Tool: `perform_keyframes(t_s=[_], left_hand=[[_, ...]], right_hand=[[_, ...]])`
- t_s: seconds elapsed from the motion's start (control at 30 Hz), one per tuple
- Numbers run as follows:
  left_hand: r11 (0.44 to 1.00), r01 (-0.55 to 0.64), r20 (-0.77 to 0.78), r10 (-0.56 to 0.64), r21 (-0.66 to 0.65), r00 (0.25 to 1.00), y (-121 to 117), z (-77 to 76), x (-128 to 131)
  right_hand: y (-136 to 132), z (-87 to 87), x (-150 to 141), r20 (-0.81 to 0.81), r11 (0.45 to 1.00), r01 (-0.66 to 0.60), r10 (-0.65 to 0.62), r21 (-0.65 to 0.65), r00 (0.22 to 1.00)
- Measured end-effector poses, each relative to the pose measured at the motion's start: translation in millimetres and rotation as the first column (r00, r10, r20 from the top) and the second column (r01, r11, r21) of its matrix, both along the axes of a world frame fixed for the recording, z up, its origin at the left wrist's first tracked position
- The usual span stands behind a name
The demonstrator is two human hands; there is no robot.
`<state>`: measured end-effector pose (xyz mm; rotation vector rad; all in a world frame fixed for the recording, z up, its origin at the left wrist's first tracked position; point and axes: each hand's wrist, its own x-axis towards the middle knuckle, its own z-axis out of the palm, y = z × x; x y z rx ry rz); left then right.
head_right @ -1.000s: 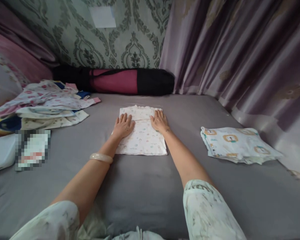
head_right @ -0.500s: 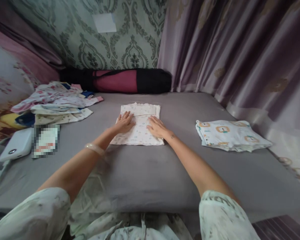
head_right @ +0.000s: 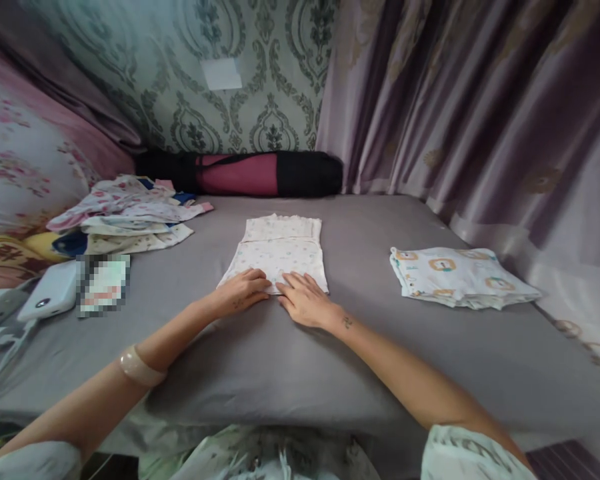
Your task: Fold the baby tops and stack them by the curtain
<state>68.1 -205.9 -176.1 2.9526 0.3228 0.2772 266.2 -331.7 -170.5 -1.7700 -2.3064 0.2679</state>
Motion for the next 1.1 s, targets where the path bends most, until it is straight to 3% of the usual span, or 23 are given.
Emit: perform_keyframes(t_s=[0.2, 0.4, 0.6, 0.77, 0.9, 1.1], left_hand=[[0.980, -0.024, -0.080, 0.040, 0.198, 0.996, -11.7, -0.4, 11.1], [0.962, -0.227, -0.049, 0.237, 0.151, 0.970, -6.2, 1.4, 18.2], [0.988, -0.107, -0.024, 0.110, 0.108, 0.994, 5.7, 3.1, -15.2], [0.986, -0.143, 0.012, 0.142, 0.083, 0.990, 23.5, -1.5, -56.3], [0.989, -0.147, 0.044, 0.146, 0.026, 0.988, 36.4, -3.6, -69.6], [0.991, -0.124, -0.019, 0.123, -0.053, 0.992, 39.1, 16.0, -73.7]], right_hand=[[10.4, 0.8, -15.8, 0.017, 0.988, 0.063, -0.066, 0.141, 0.998], [25.6, -4.1, -13.1, 0.122, 0.972, 0.156, -0.179, 0.175, 0.976], [9.6, -2.1, 29.1, 0.218, 0.966, 0.196, -0.230, 0.166, 0.948], [-6.1, -8.7, 60.7, 0.191, 0.979, 0.093, -0.128, 0.180, 0.973], [-6.3, -11.3, 75.9, 0.064, 0.986, 0.006, -0.017, 0.169, 0.998], [-7.8, 13.8, 87.9, 0.015, 0.998, -0.008, 0.007, 0.069, 1.000]])
